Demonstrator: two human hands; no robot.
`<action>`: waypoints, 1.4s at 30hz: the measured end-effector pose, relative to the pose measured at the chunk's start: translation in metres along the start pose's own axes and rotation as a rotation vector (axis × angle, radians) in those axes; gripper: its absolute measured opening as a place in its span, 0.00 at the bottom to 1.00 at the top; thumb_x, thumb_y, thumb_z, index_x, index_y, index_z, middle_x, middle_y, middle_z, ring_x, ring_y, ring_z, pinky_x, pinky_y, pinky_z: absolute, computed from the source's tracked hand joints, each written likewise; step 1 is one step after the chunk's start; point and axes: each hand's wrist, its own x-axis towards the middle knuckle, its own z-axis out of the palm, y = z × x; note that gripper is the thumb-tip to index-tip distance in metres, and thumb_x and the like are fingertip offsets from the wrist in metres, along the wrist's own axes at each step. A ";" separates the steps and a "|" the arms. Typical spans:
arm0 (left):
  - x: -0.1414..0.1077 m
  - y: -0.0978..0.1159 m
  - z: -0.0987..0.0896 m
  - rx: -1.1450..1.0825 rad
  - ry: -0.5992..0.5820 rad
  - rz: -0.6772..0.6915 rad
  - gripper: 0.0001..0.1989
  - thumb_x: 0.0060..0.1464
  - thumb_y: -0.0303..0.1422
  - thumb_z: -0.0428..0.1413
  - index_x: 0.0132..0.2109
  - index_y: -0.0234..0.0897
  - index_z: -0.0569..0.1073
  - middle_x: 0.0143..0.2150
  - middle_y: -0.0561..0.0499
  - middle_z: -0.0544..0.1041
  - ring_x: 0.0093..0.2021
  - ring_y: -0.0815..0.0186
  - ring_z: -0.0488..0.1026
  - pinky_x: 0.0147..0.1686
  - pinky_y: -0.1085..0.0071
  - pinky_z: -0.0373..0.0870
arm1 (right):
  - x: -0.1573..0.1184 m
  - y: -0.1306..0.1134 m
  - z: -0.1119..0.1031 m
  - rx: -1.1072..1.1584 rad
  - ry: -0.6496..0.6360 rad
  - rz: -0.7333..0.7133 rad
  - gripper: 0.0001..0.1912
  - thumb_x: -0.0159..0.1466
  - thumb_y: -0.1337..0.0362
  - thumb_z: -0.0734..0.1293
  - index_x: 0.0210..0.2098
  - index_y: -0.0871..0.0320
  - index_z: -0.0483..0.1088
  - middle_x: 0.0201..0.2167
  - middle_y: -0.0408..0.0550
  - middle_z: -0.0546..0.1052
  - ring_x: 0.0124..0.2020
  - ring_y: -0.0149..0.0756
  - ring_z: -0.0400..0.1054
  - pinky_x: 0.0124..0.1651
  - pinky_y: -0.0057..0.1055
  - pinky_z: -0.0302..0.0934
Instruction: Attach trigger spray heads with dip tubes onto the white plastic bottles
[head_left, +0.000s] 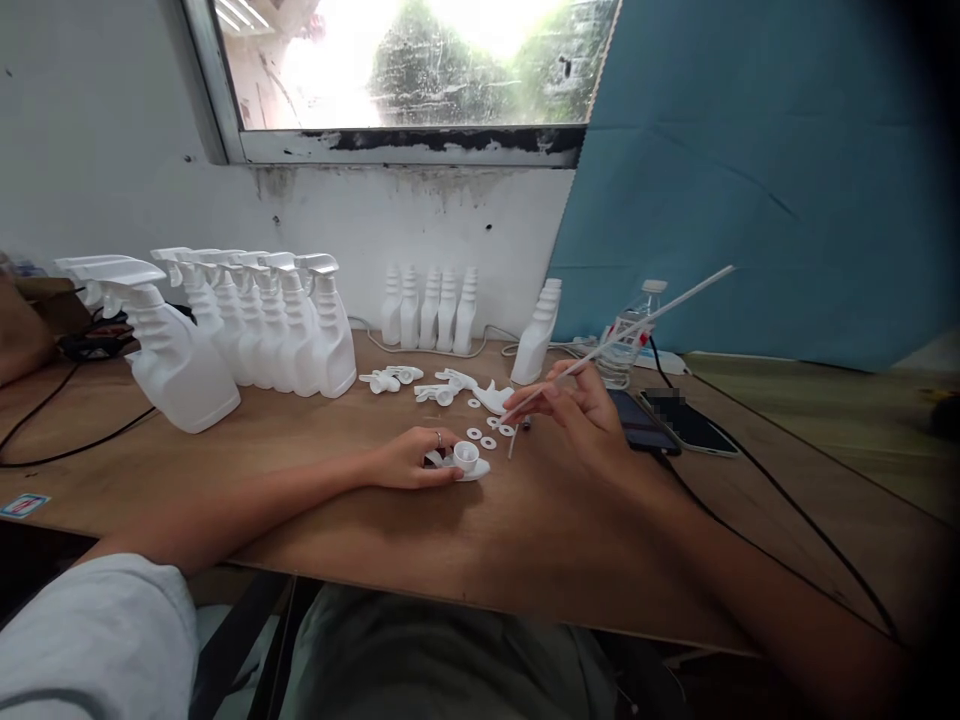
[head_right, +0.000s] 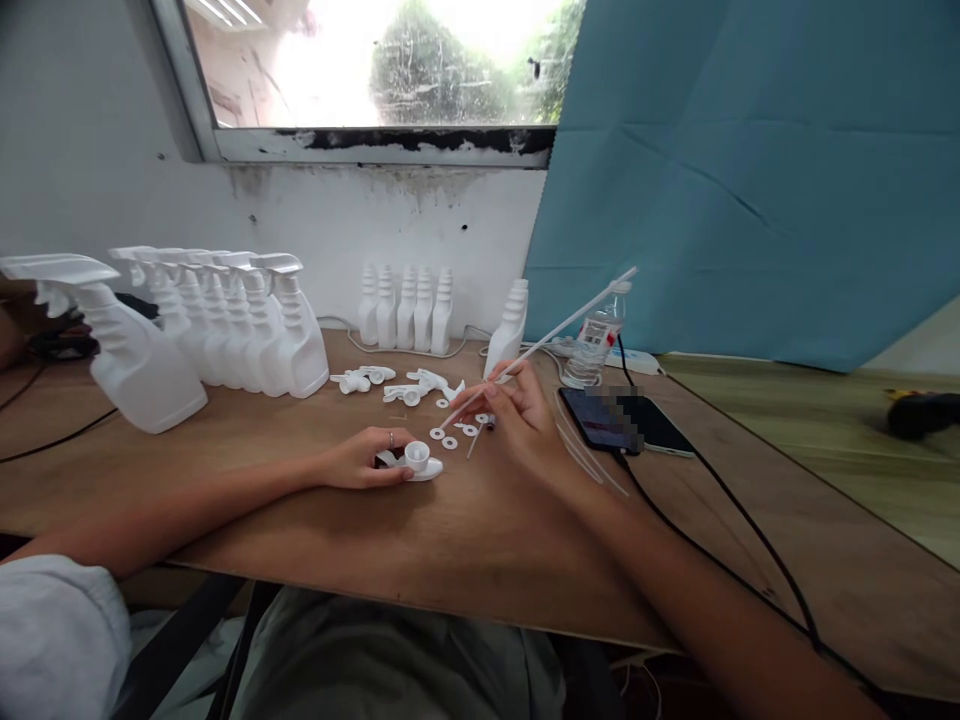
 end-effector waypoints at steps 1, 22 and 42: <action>0.000 0.000 0.000 0.002 -0.002 -0.001 0.17 0.57 0.39 0.54 0.48 0.32 0.72 0.45 0.45 0.76 0.43 0.64 0.72 0.44 0.73 0.66 | -0.002 0.001 0.003 -0.010 -0.018 0.006 0.15 0.66 0.51 0.63 0.40 0.51 0.52 0.35 0.44 0.79 0.34 0.38 0.76 0.40 0.38 0.70; 0.002 0.003 0.002 0.019 0.024 -0.044 0.14 0.53 0.36 0.55 0.43 0.31 0.72 0.39 0.47 0.76 0.37 0.66 0.71 0.38 0.74 0.66 | -0.014 0.015 0.024 -0.243 -0.224 -0.051 0.09 0.69 0.56 0.59 0.44 0.52 0.57 0.39 0.47 0.77 0.39 0.35 0.74 0.46 0.38 0.69; 0.002 0.002 0.002 0.012 0.026 -0.017 0.11 0.53 0.34 0.56 0.43 0.33 0.73 0.42 0.47 0.76 0.40 0.65 0.72 0.42 0.74 0.67 | -0.019 0.016 0.024 -0.398 -0.219 -0.132 0.09 0.70 0.58 0.58 0.42 0.55 0.66 0.37 0.49 0.74 0.37 0.34 0.74 0.42 0.36 0.71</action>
